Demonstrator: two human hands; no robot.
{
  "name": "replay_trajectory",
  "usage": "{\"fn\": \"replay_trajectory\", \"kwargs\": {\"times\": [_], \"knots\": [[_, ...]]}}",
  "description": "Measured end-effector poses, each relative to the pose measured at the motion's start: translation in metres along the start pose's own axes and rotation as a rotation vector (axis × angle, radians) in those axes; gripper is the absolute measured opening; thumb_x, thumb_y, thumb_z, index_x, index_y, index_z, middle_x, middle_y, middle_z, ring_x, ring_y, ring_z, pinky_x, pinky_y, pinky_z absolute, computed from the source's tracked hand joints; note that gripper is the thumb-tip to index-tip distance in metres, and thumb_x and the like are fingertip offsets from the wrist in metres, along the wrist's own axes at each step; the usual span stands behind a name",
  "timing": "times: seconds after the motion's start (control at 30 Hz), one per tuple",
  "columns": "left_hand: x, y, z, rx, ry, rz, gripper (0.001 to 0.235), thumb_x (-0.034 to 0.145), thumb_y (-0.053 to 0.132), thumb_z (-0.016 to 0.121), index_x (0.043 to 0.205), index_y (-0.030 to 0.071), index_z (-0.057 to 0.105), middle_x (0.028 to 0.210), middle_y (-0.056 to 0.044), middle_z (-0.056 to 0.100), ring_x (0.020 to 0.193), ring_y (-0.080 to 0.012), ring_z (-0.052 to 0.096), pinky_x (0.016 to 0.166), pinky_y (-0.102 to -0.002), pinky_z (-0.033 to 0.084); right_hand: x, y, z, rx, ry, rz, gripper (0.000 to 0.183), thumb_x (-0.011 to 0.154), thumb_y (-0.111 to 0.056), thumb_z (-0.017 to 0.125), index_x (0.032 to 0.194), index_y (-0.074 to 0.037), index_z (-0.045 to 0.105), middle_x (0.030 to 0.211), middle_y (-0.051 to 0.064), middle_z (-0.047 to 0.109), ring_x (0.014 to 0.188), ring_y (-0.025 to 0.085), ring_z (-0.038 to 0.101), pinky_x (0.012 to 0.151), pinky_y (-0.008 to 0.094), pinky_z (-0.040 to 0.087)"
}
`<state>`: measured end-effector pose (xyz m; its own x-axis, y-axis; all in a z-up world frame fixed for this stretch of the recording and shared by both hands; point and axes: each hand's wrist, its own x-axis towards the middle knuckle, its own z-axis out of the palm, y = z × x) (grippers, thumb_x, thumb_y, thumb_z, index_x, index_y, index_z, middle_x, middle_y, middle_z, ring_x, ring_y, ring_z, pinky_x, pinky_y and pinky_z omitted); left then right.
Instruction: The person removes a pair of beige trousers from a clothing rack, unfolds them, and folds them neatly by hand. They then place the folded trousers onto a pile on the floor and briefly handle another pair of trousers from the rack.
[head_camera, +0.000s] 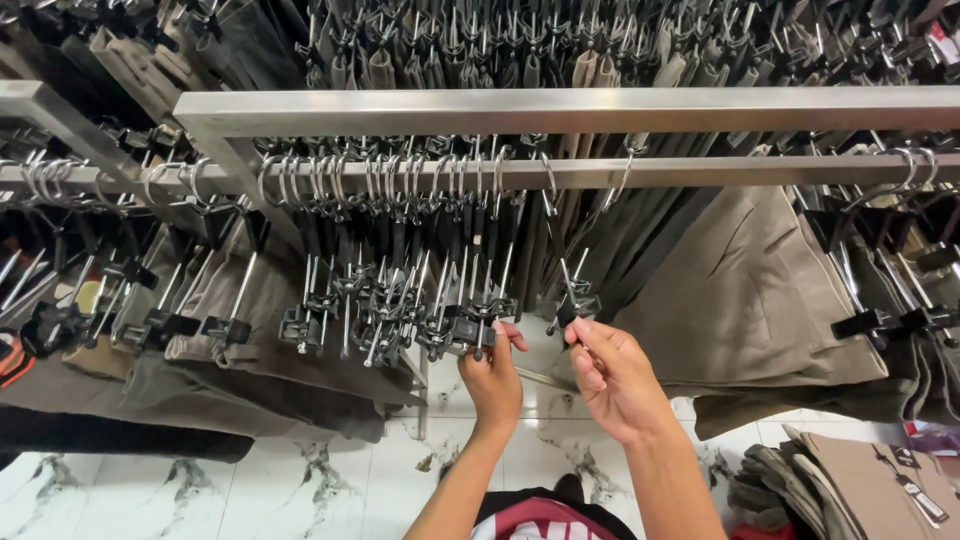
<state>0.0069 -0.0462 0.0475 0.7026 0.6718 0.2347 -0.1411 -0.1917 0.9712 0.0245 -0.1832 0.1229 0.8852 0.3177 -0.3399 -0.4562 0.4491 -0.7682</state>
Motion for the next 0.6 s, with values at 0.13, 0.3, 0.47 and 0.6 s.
{"fn": "replay_trajectory", "kwargs": {"times": [0.13, 0.3, 0.47, 0.6], "knots": [[0.000, 0.004, -0.002, -0.019, -0.010, -0.013, 0.036, 0.103, 0.019, 0.053, 0.071, 0.015, 0.067, 0.055, 0.001, 0.069, 0.049, -0.0162, 0.051, 0.059, -0.026, 0.047, -0.003, -0.003, -0.004, -0.052, 0.053, -0.026, 0.022, 0.101, -0.017, 0.064, 0.099, 0.004, 0.067, 0.055, 0.005, 0.051, 0.037, 0.001, 0.040, 0.037, 0.011, 0.039], [0.001, 0.000, -0.003, -0.007, -0.020, -0.009, 0.037, 0.104, 0.021, 0.053, 0.071, 0.015, 0.067, 0.055, 0.001, 0.071, 0.047, -0.0163, 0.049, 0.058, -0.026, 0.047, -0.001, -0.009, -0.019, -0.064, 0.074, -0.073, 0.021, 0.102, -0.016, 0.063, 0.100, 0.004, 0.068, 0.054, 0.004, 0.050, 0.037, 0.000, 0.037, 0.036, 0.010, 0.037], [-0.001, 0.001, -0.002, 0.019, 0.001, 0.000, 0.035, 0.104, 0.021, 0.053, 0.072, 0.016, 0.067, 0.057, 0.002, 0.072, 0.048, -0.0163, 0.051, 0.059, -0.025, 0.047, -0.002, -0.009, -0.016, -0.092, 0.084, -0.085, 0.021, 0.102, -0.016, 0.062, 0.100, 0.004, 0.068, 0.055, 0.006, 0.051, 0.037, 0.002, 0.037, 0.036, 0.012, 0.036], [-0.004, -0.003, -0.003, -0.054, 0.000, 0.017, 0.030, 0.103, 0.018, 0.052, 0.078, 0.010, 0.067, 0.066, -0.001, 0.073, 0.060, -0.0171, 0.058, 0.066, -0.029, 0.051, -0.006, -0.013, -0.008, -0.124, 0.094, -0.052, 0.021, 0.103, -0.020, 0.061, 0.097, -0.001, 0.066, 0.056, 0.003, 0.052, 0.041, 0.002, 0.039, 0.040, 0.012, 0.035]]}}
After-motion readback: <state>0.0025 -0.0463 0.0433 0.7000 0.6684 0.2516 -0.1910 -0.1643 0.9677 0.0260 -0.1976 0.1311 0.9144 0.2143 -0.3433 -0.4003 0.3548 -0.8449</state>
